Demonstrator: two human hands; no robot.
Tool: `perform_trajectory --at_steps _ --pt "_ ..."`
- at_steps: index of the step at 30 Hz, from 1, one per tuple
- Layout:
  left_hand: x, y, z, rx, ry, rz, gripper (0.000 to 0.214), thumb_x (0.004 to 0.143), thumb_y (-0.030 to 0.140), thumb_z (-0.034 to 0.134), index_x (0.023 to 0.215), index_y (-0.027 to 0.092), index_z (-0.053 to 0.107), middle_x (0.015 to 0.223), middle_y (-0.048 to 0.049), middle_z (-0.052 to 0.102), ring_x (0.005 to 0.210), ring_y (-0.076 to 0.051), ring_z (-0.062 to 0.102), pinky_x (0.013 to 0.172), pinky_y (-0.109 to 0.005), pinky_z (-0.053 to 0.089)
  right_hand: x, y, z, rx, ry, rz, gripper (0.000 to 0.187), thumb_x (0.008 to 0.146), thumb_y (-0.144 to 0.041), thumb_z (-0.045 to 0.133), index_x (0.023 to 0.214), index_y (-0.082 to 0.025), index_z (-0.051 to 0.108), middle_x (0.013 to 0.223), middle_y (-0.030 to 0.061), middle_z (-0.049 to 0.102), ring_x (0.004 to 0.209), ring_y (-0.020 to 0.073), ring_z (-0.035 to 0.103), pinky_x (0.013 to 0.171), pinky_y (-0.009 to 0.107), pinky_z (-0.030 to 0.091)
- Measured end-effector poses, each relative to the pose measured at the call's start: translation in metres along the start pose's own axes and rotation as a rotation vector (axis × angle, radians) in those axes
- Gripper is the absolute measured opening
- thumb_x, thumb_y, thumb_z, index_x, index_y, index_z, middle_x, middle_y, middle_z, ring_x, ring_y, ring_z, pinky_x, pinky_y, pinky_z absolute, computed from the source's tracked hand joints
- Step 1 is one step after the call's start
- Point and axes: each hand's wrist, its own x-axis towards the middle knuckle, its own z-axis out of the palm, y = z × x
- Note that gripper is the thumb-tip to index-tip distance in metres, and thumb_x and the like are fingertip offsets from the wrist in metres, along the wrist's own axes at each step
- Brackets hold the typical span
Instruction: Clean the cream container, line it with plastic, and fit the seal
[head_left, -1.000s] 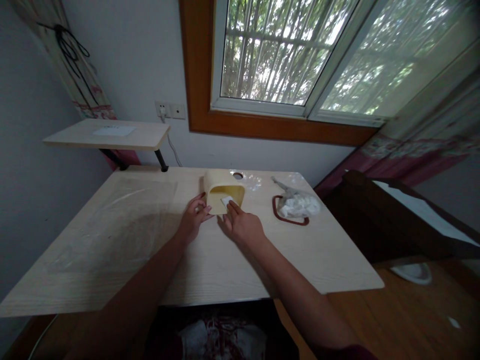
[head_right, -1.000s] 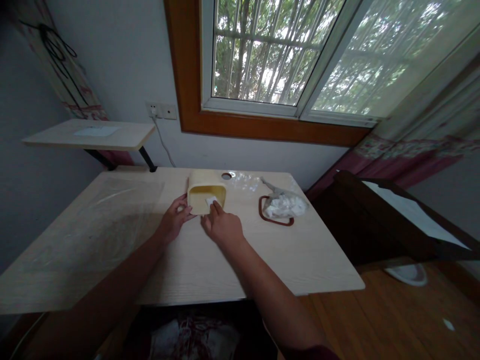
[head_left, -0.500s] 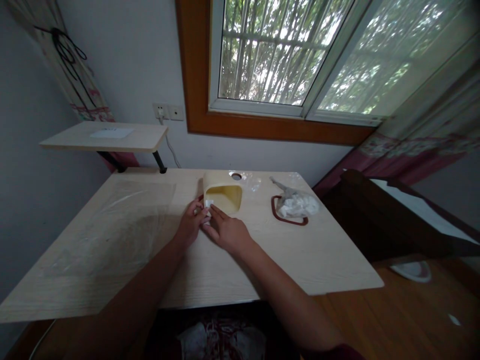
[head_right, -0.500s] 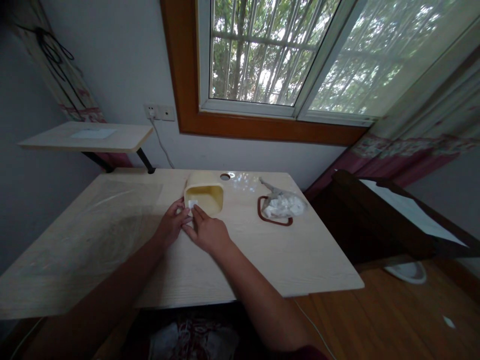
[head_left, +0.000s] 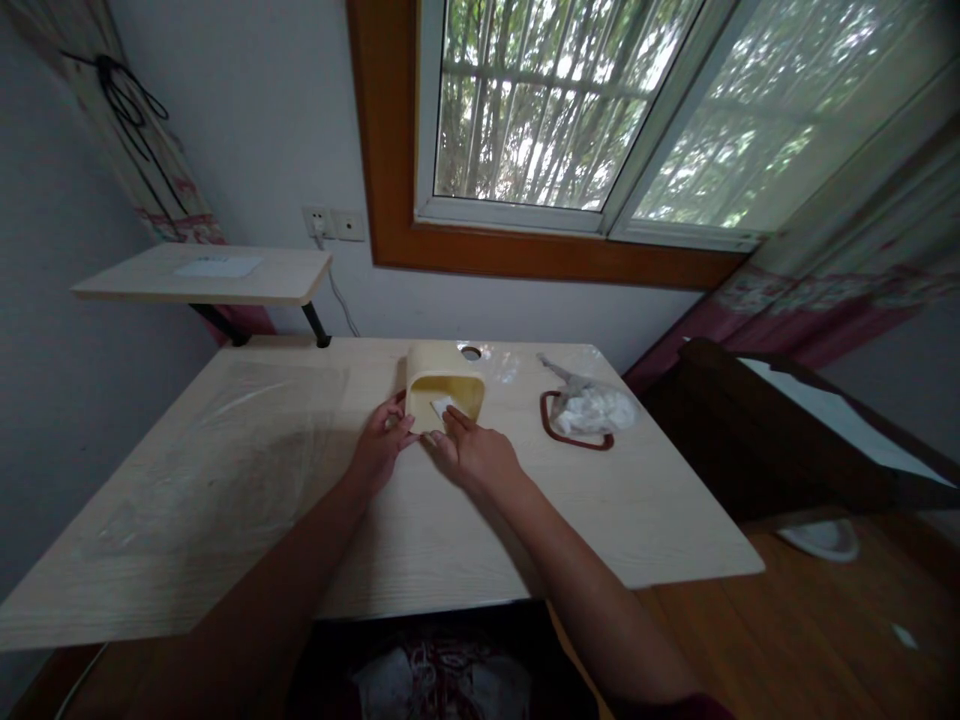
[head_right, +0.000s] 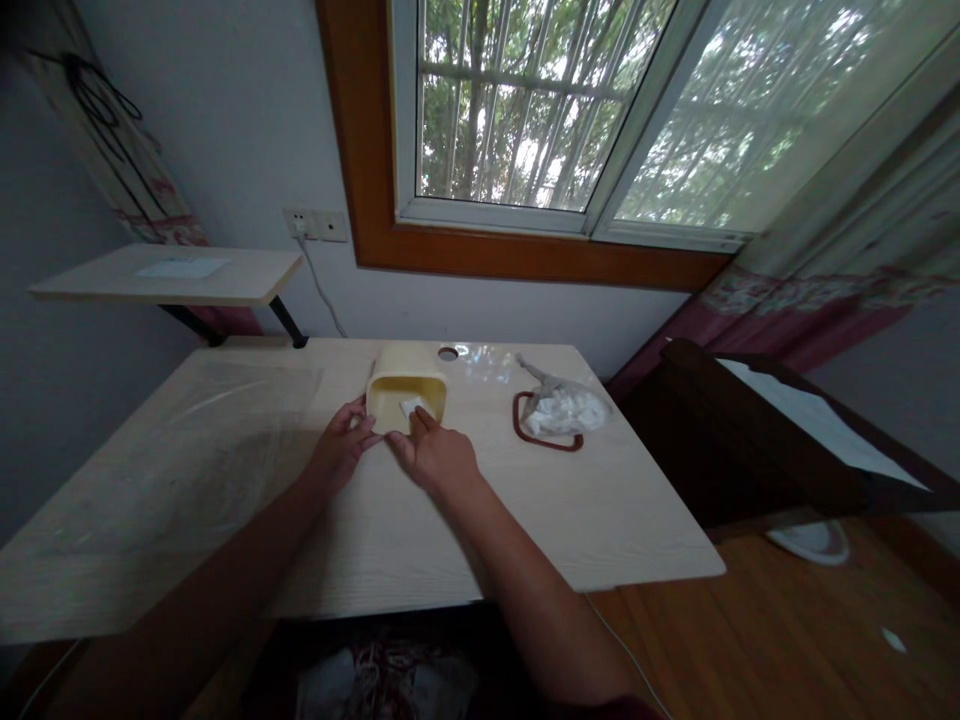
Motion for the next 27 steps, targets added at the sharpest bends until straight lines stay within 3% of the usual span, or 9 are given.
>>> perform_trajectory --at_steps 3,7,14,19,24,27 --pt "0.000 -0.001 0.000 0.008 -0.008 0.006 0.036 0.072 0.034 0.081 0.075 0.017 0.049 0.151 -0.0023 0.047 0.109 -0.020 0.064 0.070 -0.024 0.058 -0.001 -0.007 0.004 0.092 0.006 -0.098 0.062 0.105 -0.057 0.018 0.148 -0.025 0.048 0.158 0.0064 0.044 0.123 0.0263 0.064 0.100 0.042 0.054" --pt "0.001 -0.001 -0.001 -0.011 0.002 -0.003 0.036 0.071 0.035 0.082 0.076 0.018 0.050 0.144 -0.0017 0.052 0.099 -0.017 0.066 0.072 -0.027 0.059 -0.001 -0.015 0.004 0.165 0.012 -0.224 0.054 0.105 -0.053 0.027 0.151 -0.030 0.043 0.159 0.0020 0.044 0.130 0.0218 0.059 0.105 0.036 0.051" --pt "0.004 -0.002 -0.006 -0.035 0.002 -0.013 0.035 0.072 0.035 0.082 0.078 0.018 0.051 0.141 -0.0014 0.052 0.109 -0.020 0.065 0.087 -0.039 0.062 -0.002 -0.003 -0.008 0.003 -0.047 -0.112 0.078 0.089 -0.068 0.052 0.155 -0.028 0.038 0.160 0.0071 0.040 0.116 0.0313 0.067 0.094 0.045 0.056" --pt "0.006 -0.003 -0.008 -0.060 -0.014 0.005 0.034 0.074 0.034 0.081 0.079 0.018 0.052 0.148 -0.0016 0.047 0.115 -0.023 0.062 0.082 -0.035 0.063 -0.003 0.008 -0.012 -0.073 -0.057 -0.041 0.075 0.088 -0.057 0.057 0.153 -0.024 0.040 0.159 0.0111 0.041 0.112 0.0345 0.069 0.089 0.049 0.057" --pt "0.005 -0.004 -0.009 -0.047 -0.012 0.001 0.034 0.072 0.033 0.082 0.078 0.017 0.053 0.155 -0.0018 0.041 0.118 -0.023 0.061 0.075 -0.029 0.062 -0.005 0.001 -0.006 0.026 -0.061 -0.146 0.067 0.090 -0.042 0.054 0.153 -0.024 0.041 0.160 0.0059 0.041 0.113 0.0303 0.069 0.092 0.045 0.057" --pt "0.005 -0.004 -0.009 -0.030 -0.010 -0.008 0.035 0.071 0.034 0.083 0.078 0.017 0.052 0.154 -0.0016 0.042 0.113 -0.021 0.063 0.073 -0.026 0.061 -0.005 -0.005 0.001 0.133 -0.043 -0.242 0.065 0.091 -0.039 0.053 0.154 -0.026 0.040 0.162 0.0031 0.038 0.126 0.0255 0.062 0.102 0.038 0.053"
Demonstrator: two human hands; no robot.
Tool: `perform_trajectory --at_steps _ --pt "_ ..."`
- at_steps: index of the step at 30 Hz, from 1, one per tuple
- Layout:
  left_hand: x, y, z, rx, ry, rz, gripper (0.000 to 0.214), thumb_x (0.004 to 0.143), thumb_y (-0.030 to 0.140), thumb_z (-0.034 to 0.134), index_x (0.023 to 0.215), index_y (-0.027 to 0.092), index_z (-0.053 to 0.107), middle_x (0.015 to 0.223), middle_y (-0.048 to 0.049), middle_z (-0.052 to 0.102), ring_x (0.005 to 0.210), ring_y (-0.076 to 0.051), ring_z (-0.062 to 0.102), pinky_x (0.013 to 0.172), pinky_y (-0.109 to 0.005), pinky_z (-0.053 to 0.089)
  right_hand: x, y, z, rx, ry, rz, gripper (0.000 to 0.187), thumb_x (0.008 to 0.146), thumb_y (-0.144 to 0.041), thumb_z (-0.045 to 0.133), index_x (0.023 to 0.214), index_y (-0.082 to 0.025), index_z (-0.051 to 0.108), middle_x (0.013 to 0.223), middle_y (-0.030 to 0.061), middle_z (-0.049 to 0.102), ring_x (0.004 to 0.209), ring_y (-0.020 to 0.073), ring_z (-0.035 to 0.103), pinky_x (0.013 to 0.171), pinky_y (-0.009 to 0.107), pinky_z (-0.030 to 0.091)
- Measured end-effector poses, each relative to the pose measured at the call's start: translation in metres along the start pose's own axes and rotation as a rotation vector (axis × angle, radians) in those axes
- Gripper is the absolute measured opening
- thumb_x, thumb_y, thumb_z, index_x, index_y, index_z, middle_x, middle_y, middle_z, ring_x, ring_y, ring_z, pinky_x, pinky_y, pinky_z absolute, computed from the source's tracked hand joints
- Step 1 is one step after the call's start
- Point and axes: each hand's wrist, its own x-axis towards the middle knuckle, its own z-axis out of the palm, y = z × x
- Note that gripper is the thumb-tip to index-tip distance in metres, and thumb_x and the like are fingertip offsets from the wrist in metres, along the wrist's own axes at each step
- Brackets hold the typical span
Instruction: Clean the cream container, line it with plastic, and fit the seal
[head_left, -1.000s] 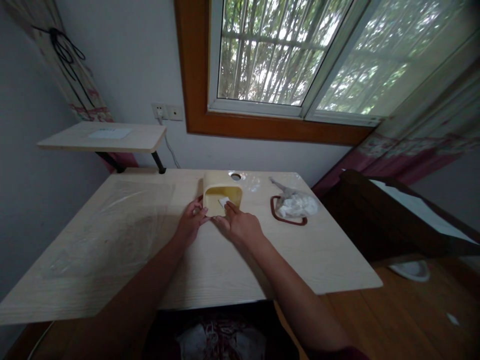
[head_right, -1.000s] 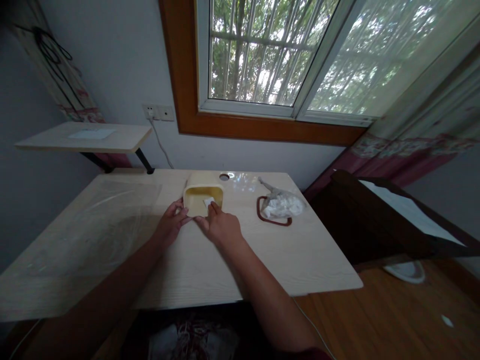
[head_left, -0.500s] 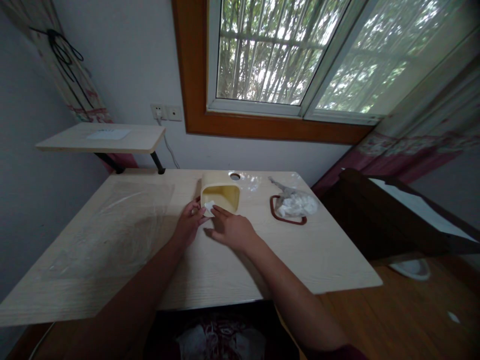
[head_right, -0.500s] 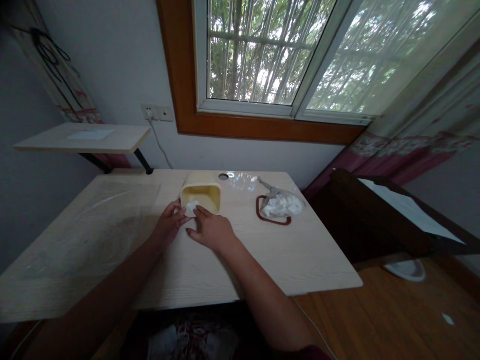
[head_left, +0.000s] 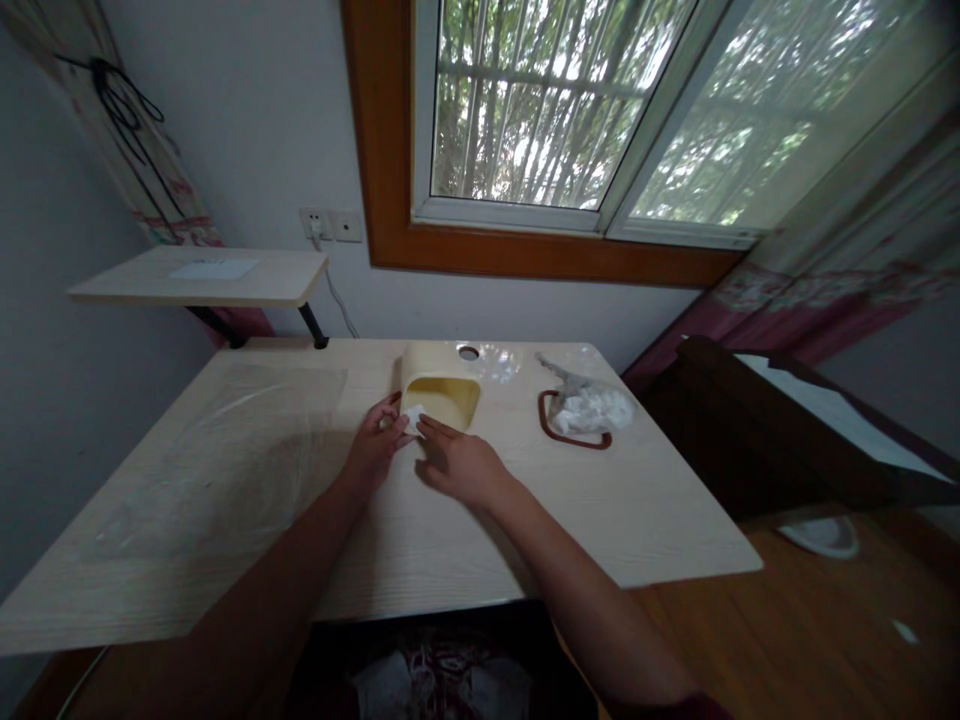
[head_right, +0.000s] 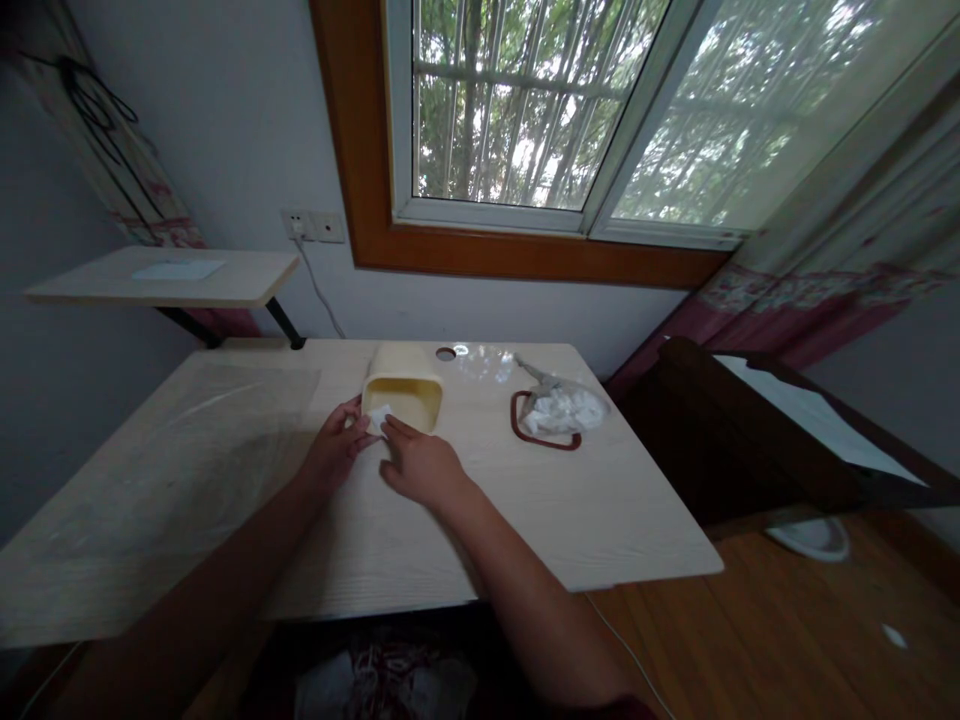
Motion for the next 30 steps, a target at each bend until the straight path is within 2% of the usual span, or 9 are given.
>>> perform_trajectory --at_steps 4,9,13,16,21,23,26,30 --pt "0.001 0.000 -0.002 0.002 0.014 0.000 0.037 0.070 0.035 0.084 0.077 0.017 0.052 0.153 -0.0016 0.044 0.108 -0.020 0.064 0.070 -0.025 0.060 0.000 0.001 0.004 0.043 0.008 -0.055 0.067 0.091 -0.039 0.053 0.155 -0.025 0.038 0.162 0.0021 0.038 0.130 0.0233 0.059 0.105 0.034 0.051" --pt "0.003 0.004 -0.003 0.015 0.057 0.035 0.037 0.069 0.037 0.084 0.076 0.017 0.053 0.156 -0.0035 0.041 0.125 -0.027 0.057 0.080 -0.034 0.063 -0.004 0.013 -0.004 -0.110 -0.019 0.108 0.068 0.092 -0.040 0.049 0.157 -0.028 0.035 0.162 0.0037 0.036 0.115 0.0266 0.068 0.095 0.041 0.056" --pt "0.004 0.003 -0.002 0.062 0.082 0.049 0.038 0.069 0.038 0.084 0.076 0.017 0.052 0.157 -0.0047 0.040 0.129 -0.030 0.054 0.081 -0.036 0.064 -0.005 0.019 -0.008 -0.188 -0.039 0.188 0.067 0.091 -0.038 0.048 0.156 -0.028 0.035 0.162 0.0057 0.036 0.109 0.0282 0.070 0.091 0.046 0.057" --pt "0.004 0.001 -0.001 0.077 0.086 0.055 0.037 0.070 0.037 0.083 0.077 0.018 0.052 0.157 -0.0052 0.039 0.128 -0.030 0.055 0.080 -0.036 0.064 -0.005 0.017 -0.005 -0.135 -0.035 0.167 0.068 0.091 -0.039 0.049 0.156 -0.027 0.035 0.162 0.0056 0.037 0.110 0.0280 0.070 0.093 0.045 0.057" --pt "0.006 -0.003 -0.003 0.042 0.074 0.040 0.036 0.071 0.037 0.083 0.080 0.018 0.053 0.155 -0.0049 0.041 0.120 -0.025 0.060 0.079 -0.032 0.063 -0.001 0.005 0.004 0.004 0.011 0.032 0.069 0.091 -0.034 0.050 0.157 -0.024 0.034 0.163 0.0034 0.034 0.122 0.0250 0.064 0.101 0.038 0.054" --pt "0.008 -0.004 -0.005 0.018 0.064 0.029 0.037 0.071 0.038 0.083 0.082 0.019 0.052 0.148 -0.0045 0.049 0.114 -0.023 0.064 0.080 -0.033 0.063 0.002 0.003 0.008 0.015 0.032 0.011 0.069 0.090 -0.031 0.051 0.157 -0.025 0.034 0.163 0.0026 0.034 0.126 0.0239 0.062 0.102 0.036 0.054" --pt "0.011 -0.005 -0.007 -0.030 0.067 0.008 0.038 0.072 0.039 0.082 0.085 0.020 0.052 0.125 -0.0027 0.062 0.102 -0.019 0.069 0.084 -0.038 0.063 0.008 0.004 0.012 -0.001 0.101 0.011 0.060 0.095 -0.029 0.048 0.154 -0.026 0.039 0.161 0.0027 0.039 0.126 0.0222 0.062 0.103 0.036 0.053" --pt "0.014 0.000 -0.007 -0.065 0.089 -0.026 0.039 0.074 0.041 0.081 0.087 0.020 0.052 0.108 -0.0026 0.069 0.096 -0.019 0.070 0.089 -0.043 0.062 0.016 0.014 0.013 -0.059 0.185 0.004 0.047 0.102 -0.025 0.039 0.148 -0.023 0.049 0.154 0.0043 0.050 0.130 0.0209 0.058 0.110 0.037 0.048"
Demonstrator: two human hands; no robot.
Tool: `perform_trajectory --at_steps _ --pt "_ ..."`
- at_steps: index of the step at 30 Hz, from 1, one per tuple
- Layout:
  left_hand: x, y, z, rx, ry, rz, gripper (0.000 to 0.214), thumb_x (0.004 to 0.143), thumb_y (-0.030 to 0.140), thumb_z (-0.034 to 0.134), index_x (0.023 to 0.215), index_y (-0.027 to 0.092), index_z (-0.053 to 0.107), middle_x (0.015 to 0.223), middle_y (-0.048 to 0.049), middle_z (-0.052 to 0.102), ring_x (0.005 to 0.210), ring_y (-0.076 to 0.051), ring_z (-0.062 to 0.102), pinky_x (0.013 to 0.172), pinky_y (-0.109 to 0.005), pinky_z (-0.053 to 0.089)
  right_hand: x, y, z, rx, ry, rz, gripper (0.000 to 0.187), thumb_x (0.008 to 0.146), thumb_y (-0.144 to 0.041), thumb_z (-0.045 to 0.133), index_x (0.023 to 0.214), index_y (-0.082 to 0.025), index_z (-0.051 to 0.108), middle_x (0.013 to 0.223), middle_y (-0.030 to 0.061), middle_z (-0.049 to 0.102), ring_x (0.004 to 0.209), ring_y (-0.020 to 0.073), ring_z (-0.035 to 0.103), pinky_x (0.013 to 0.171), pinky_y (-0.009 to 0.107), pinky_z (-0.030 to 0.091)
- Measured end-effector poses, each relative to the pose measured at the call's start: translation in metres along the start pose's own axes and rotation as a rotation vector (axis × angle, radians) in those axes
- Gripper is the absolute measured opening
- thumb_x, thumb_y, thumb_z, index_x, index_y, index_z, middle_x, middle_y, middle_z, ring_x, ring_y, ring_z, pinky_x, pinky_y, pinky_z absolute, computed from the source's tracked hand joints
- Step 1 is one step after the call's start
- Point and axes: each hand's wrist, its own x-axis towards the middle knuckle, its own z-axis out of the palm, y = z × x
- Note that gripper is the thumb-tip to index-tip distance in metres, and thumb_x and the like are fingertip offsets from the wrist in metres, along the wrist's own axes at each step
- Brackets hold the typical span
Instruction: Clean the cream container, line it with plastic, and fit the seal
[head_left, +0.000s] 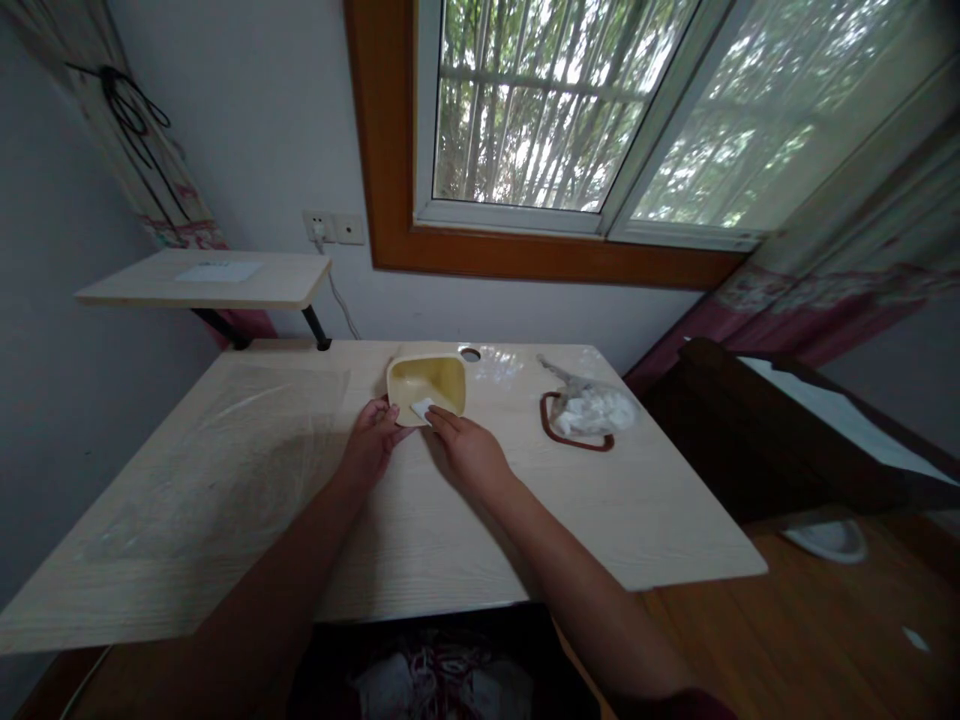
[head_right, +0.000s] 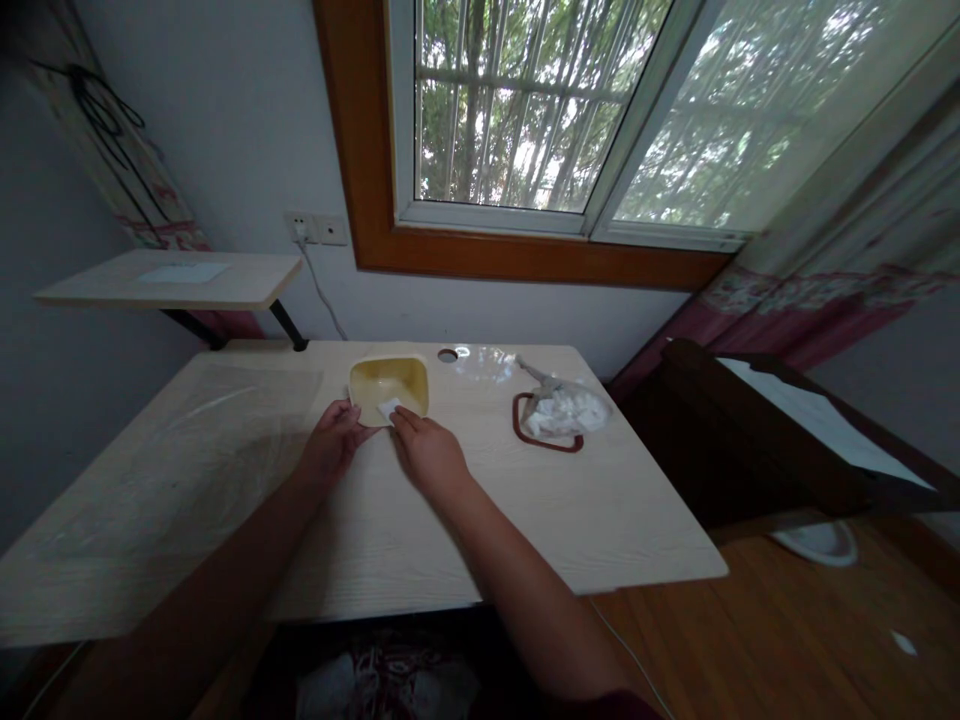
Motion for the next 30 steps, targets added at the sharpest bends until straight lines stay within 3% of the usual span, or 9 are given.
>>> perform_trajectory --at_steps 8,12,18,22,30 --pt "0.000 0.009 0.008 0.009 -0.019 0.005 0.041 0.076 0.043 0.080 0.088 0.020 0.048 0.110 -0.0053 0.069 0.096 -0.020 0.071 0.093 -0.047 0.060 0.005 0.018 0.002 -0.037 0.055 0.008 0.046 0.102 -0.017 0.038 0.145 -0.022 0.053 0.149 0.0034 0.055 0.131 0.0185 0.056 0.113 0.033 0.043" --pt "0.007 0.014 0.008 0.219 -0.015 0.054 0.038 0.080 0.048 0.075 0.092 0.020 0.052 0.110 -0.0060 0.065 0.085 -0.018 0.070 0.076 -0.039 0.063 0.004 0.022 0.005 -0.016 0.085 0.040 0.049 0.098 -0.012 0.041 0.144 -0.023 0.054 0.148 0.0033 0.057 0.130 0.0185 0.057 0.112 0.033 0.044" --pt "0.042 0.030 0.008 0.573 0.028 0.308 0.031 0.078 0.044 0.076 0.088 0.020 0.059 0.084 -0.0018 0.063 0.065 -0.013 0.063 0.058 -0.023 0.054 0.013 0.034 0.011 0.039 0.185 0.055 0.045 0.098 -0.012 0.043 0.140 -0.022 0.057 0.143 0.0052 0.060 0.128 0.0181 0.059 0.110 0.032 0.045" --pt "0.055 0.032 0.013 0.781 0.005 0.436 0.027 0.088 0.046 0.064 0.088 0.021 0.055 0.072 0.0017 0.060 0.059 -0.012 0.063 0.050 -0.020 0.050 0.024 0.044 0.018 0.054 0.239 0.057 0.044 0.096 -0.010 0.046 0.137 -0.021 0.060 0.140 0.0062 0.063 0.125 0.0204 0.061 0.108 0.034 0.048" --pt "0.054 0.006 0.006 0.834 -0.052 0.330 0.034 0.092 0.053 0.053 0.082 0.021 0.050 0.066 0.0022 0.059 0.053 -0.013 0.067 0.042 -0.018 0.050 0.028 0.045 0.029 0.083 0.268 0.097 0.038 0.098 -0.015 0.048 0.133 -0.018 0.063 0.139 0.0084 0.063 0.125 0.0196 0.061 0.110 0.032 0.046"
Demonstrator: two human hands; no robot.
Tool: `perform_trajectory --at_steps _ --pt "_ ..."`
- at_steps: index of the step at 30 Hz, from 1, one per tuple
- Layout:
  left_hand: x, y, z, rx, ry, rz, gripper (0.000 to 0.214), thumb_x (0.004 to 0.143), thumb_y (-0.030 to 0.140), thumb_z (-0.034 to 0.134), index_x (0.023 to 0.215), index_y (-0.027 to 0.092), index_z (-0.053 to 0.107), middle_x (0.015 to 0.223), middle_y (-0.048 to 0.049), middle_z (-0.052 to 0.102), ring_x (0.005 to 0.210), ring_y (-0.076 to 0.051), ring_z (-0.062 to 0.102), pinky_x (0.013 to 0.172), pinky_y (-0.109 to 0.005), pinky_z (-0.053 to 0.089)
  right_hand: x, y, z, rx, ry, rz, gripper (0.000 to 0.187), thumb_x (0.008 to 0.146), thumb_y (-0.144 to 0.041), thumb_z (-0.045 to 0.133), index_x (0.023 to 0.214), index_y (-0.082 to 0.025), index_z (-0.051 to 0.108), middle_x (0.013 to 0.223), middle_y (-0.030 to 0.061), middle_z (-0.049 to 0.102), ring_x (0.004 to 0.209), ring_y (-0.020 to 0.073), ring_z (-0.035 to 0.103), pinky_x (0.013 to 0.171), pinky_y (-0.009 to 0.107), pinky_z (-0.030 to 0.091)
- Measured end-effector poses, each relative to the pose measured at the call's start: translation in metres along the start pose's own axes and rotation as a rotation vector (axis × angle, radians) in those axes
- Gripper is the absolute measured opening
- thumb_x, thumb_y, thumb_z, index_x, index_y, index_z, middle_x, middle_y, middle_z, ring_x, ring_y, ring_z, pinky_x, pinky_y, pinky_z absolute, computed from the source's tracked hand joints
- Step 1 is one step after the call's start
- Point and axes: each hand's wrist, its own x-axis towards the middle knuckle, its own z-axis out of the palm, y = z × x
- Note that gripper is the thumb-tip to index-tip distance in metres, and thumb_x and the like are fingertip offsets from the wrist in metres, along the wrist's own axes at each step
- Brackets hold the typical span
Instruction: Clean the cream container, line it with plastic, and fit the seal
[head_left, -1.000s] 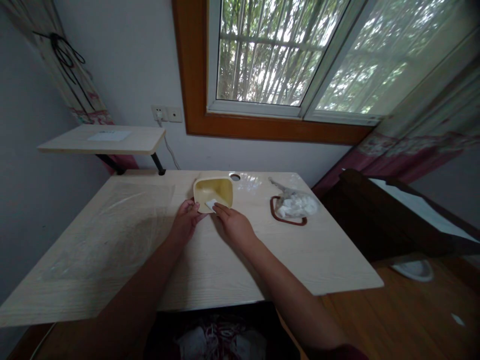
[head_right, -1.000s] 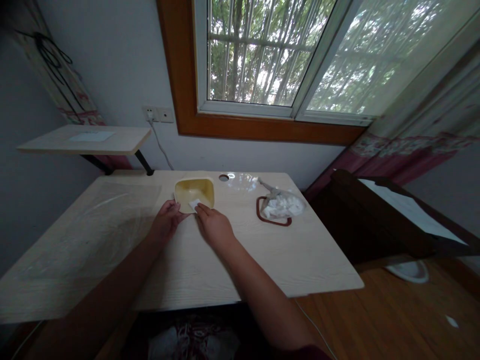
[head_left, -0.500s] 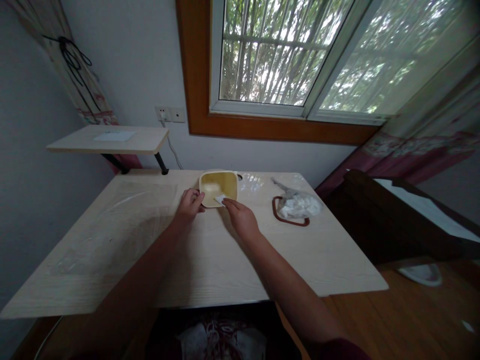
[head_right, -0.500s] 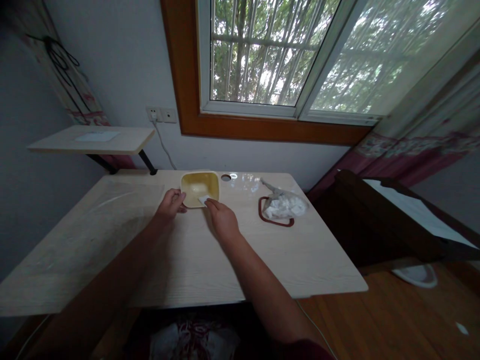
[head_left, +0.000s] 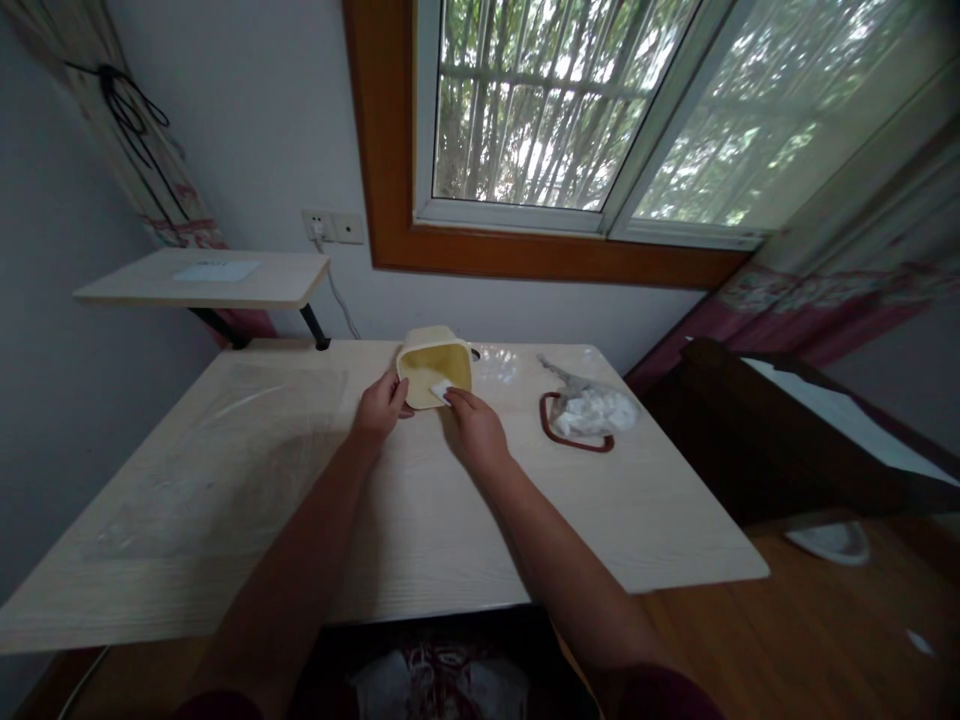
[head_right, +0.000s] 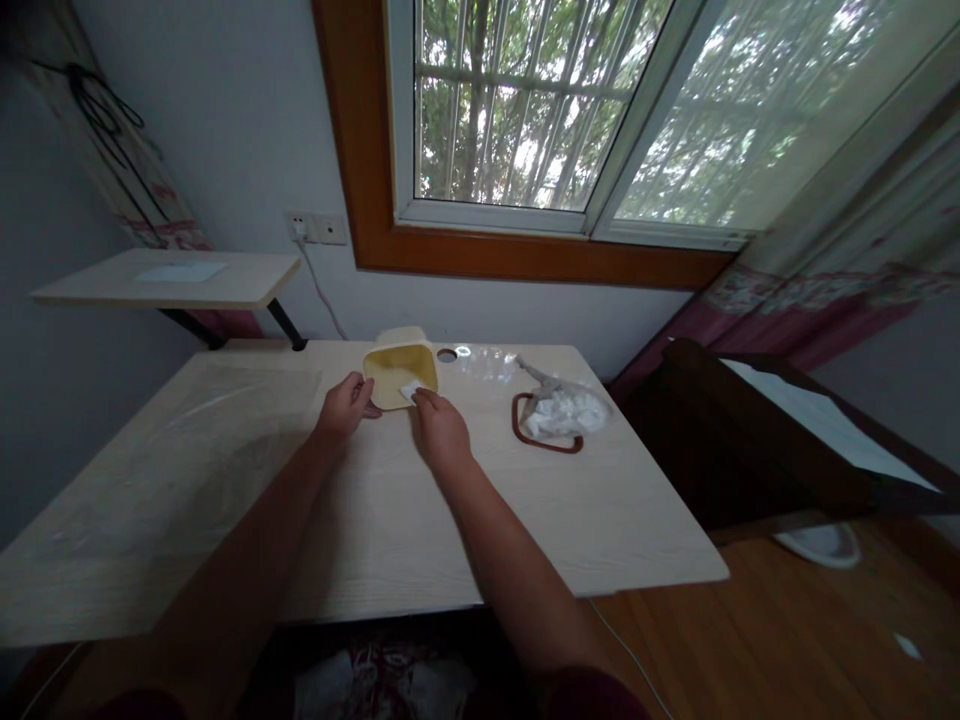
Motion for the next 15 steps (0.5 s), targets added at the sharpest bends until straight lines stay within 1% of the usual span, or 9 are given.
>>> perform_trajectory --at_steps 3,5,8,10,12,15 --pt "-0.002 -0.003 0.003 0.019 -0.008 0.041 0.036 0.092 0.054 0.053 0.082 0.020 0.052 0.072 0.0019 0.056 0.054 -0.012 0.067 0.042 -0.017 0.050 -0.003 -0.010 0.003 0.000 -0.043 0.026 0.039 0.099 -0.026 0.051 0.135 -0.016 0.061 0.142 0.0100 0.061 0.125 0.0208 0.061 0.111 0.032 0.046" --pt "-0.003 -0.003 0.005 0.035 -0.015 0.072 0.035 0.093 0.053 0.053 0.082 0.020 0.052 0.076 0.0012 0.055 0.056 -0.011 0.067 0.042 -0.017 0.051 -0.005 -0.019 0.004 0.005 -0.078 0.003 0.044 0.098 -0.030 0.051 0.139 -0.016 0.057 0.146 0.0096 0.058 0.126 0.0206 0.060 0.110 0.032 0.046" --pt "-0.002 -0.002 0.005 0.085 -0.036 0.105 0.033 0.095 0.050 0.051 0.082 0.020 0.052 0.076 0.0006 0.055 0.059 -0.012 0.066 0.045 -0.018 0.053 -0.009 -0.032 0.003 -0.003 -0.140 -0.067 0.050 0.098 -0.031 0.047 0.146 -0.020 0.050 0.152 0.0064 0.052 0.128 0.0192 0.059 0.108 0.031 0.048" --pt "-0.003 -0.002 0.004 0.123 -0.043 0.117 0.032 0.095 0.049 0.050 0.081 0.020 0.051 0.076 0.0005 0.055 0.059 -0.011 0.065 0.046 -0.017 0.053 -0.010 -0.036 0.001 -0.039 -0.187 -0.082 0.055 0.096 -0.030 0.046 0.150 -0.022 0.044 0.156 0.0050 0.047 0.127 0.0195 0.059 0.103 0.031 0.052" --pt "-0.003 -0.001 0.002 0.133 -0.043 0.116 0.033 0.096 0.050 0.049 0.082 0.020 0.051 0.079 0.0001 0.053 0.059 -0.011 0.065 0.045 -0.017 0.052 -0.009 -0.037 -0.002 -0.106 -0.230 -0.044 0.060 0.094 -0.031 0.046 0.153 -0.023 0.039 0.160 0.0046 0.042 0.121 0.0215 0.064 0.097 0.033 0.055" --pt "-0.005 0.002 0.000 0.126 -0.049 0.113 0.034 0.096 0.051 0.048 0.084 0.020 0.052 0.084 -0.0005 0.051 0.060 -0.010 0.065 0.043 -0.016 0.052 -0.006 -0.031 -0.005 -0.228 -0.255 0.055 0.061 0.094 -0.035 0.043 0.154 -0.023 0.038 0.162 0.0065 0.037 0.107 0.0252 0.070 0.089 0.039 0.058"
